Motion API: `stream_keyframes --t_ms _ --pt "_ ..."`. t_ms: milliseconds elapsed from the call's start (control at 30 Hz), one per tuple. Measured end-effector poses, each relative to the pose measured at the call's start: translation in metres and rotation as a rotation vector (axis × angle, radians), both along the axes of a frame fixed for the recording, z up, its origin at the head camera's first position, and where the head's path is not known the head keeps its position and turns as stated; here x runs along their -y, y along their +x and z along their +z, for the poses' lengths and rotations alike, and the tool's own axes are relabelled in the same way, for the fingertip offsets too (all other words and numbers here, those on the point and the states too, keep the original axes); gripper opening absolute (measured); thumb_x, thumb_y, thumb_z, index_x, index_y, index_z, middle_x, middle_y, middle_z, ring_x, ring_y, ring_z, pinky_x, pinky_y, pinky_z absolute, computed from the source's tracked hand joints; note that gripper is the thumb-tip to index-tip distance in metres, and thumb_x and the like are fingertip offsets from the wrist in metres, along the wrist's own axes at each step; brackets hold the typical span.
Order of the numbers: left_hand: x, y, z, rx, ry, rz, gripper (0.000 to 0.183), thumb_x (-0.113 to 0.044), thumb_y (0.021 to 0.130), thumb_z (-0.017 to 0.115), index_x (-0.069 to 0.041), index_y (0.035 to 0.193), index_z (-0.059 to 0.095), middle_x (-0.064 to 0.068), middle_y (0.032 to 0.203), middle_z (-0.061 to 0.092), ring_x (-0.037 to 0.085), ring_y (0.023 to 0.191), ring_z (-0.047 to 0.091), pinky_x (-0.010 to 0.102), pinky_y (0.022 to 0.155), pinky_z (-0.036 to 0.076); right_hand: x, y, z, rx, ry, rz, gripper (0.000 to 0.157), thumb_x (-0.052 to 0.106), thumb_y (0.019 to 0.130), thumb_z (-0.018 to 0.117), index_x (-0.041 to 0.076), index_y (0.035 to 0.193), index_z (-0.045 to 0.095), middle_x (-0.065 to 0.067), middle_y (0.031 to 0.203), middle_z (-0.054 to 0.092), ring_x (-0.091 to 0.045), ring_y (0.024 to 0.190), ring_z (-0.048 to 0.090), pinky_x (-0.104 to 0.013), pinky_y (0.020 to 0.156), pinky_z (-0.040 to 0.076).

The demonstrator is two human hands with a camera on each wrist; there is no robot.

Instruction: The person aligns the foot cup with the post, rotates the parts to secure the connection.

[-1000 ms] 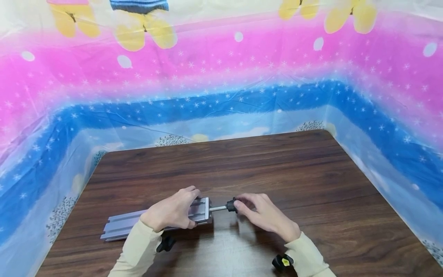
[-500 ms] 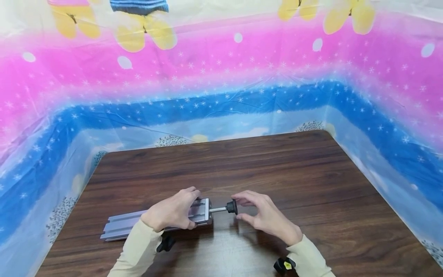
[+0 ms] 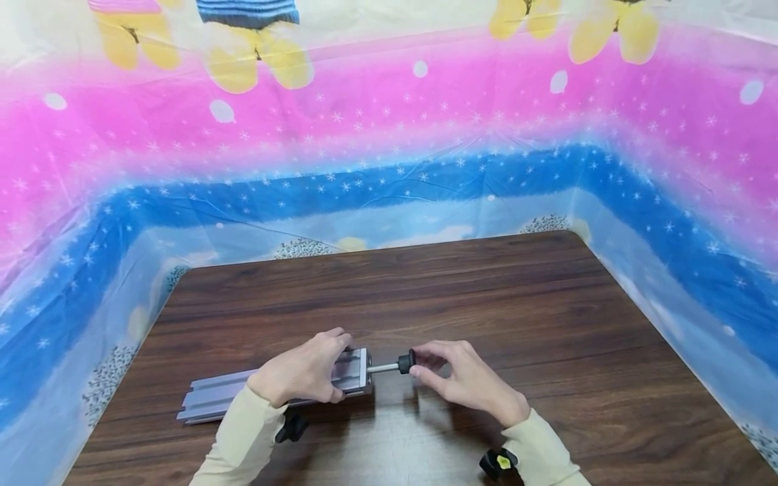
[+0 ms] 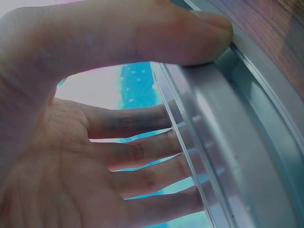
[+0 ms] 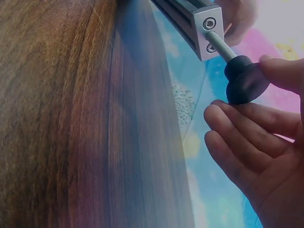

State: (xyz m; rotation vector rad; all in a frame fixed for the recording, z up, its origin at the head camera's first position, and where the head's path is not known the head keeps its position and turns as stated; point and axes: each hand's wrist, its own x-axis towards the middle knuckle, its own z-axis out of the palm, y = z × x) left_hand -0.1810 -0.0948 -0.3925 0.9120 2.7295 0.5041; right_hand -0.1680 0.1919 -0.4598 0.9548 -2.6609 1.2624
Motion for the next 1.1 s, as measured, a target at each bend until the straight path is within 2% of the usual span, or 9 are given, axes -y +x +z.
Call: stream_keyframes --t_ms 200,367,500,567,667,800,933,1100 --pt "-0.0003 0.0018 0.0009 -0.005 -0.009 -0.004 0.054 -0.008 0.059 0.088 0.003 0.105 0.062 0.008 0.095 0.057 0.017 0.076 0.052 0.03 0.066 0.047 0.0016 -0.0013 -0.0012 0.121 0.001 -0.01 0.019 0.027 0.103 0.059 0.014 0.104 0.072 0.002 0.086 0.072 -0.005 0.076 0.066 -0.027 0.067 0.057" --pt "0.0 0.0028 0.0007 -0.007 -0.019 -0.003 0.056 -0.008 0.059 0.088 0.003 0.107 0.062 0.007 0.095 0.057 0.017 0.078 0.052 0.03 0.067 0.048 0.0031 -0.0006 -0.0028 0.141 0.007 -0.024 0.019 0.029 0.105 0.056 0.018 0.1 0.07 -0.001 0.081 0.071 -0.01 0.074 0.069 -0.027 0.065 0.056" --pt "0.0009 0.0029 0.0009 -0.01 -0.02 0.002 0.057 -0.009 0.059 0.088 0.002 0.108 0.062 0.007 0.096 0.057 0.018 0.079 0.052 0.031 0.068 0.048 0.0018 0.0007 -0.0033 0.078 0.022 -0.038 0.022 0.026 0.105 0.055 0.012 0.11 0.071 0.003 0.092 0.073 -0.004 0.082 0.068 -0.027 0.073 0.057" --pt "0.0015 0.0024 0.0014 -0.009 -0.019 0.003 0.056 -0.009 0.059 0.088 0.002 0.108 0.062 0.008 0.096 0.057 0.018 0.08 0.053 0.032 0.068 0.049 0.0007 0.0018 -0.003 0.025 0.012 -0.035 0.023 0.024 0.102 0.061 0.009 0.117 0.07 0.003 0.099 0.074 -0.005 0.088 0.069 -0.027 0.078 0.058" --pt "0.0021 0.0017 0.0013 -0.003 -0.02 0.003 0.056 -0.01 0.06 0.088 0.002 0.108 0.062 0.008 0.097 0.058 0.018 0.08 0.053 0.032 0.069 0.048 -0.0018 0.004 -0.0032 -0.069 -0.022 0.001 0.039 0.02 0.094 0.072 0.007 0.13 0.064 -0.004 0.115 0.073 -0.013 0.099 0.071 -0.03 0.082 0.058" --pt "0.0029 0.0013 0.0005 0.001 -0.021 0.009 0.058 -0.011 0.06 0.088 0.002 0.111 0.062 0.008 0.099 0.058 0.019 0.082 0.053 0.033 0.07 0.049 -0.0013 0.0058 -0.0017 -0.161 -0.077 0.06 0.059 0.013 0.085 0.082 0.009 0.139 0.059 -0.007 0.132 0.068 -0.023 0.113 0.068 -0.035 0.087 0.058" --pt "0.0029 0.0006 0.0009 0.005 -0.021 0.018 0.059 -0.012 0.061 0.088 0.001 0.112 0.062 0.008 0.101 0.058 0.019 0.084 0.053 0.034 0.071 0.049 -0.0004 0.0047 -0.0004 -0.195 -0.097 0.084 0.06 0.005 0.082 0.082 0.01 0.138 0.06 -0.007 0.133 0.068 -0.022 0.116 0.067 -0.034 0.089 0.058" --pt "0.0018 0.0005 0.0011 0.006 -0.013 0.017 0.057 -0.011 0.06 0.088 0.001 0.11 0.062 0.007 0.099 0.057 0.018 0.082 0.052 0.033 0.07 0.049 -0.0021 0.0036 -0.001 -0.167 -0.096 0.076 0.054 0.005 0.084 0.081 0.012 0.134 0.064 -0.01 0.13 0.069 -0.02 0.115 0.068 -0.031 0.087 0.058"
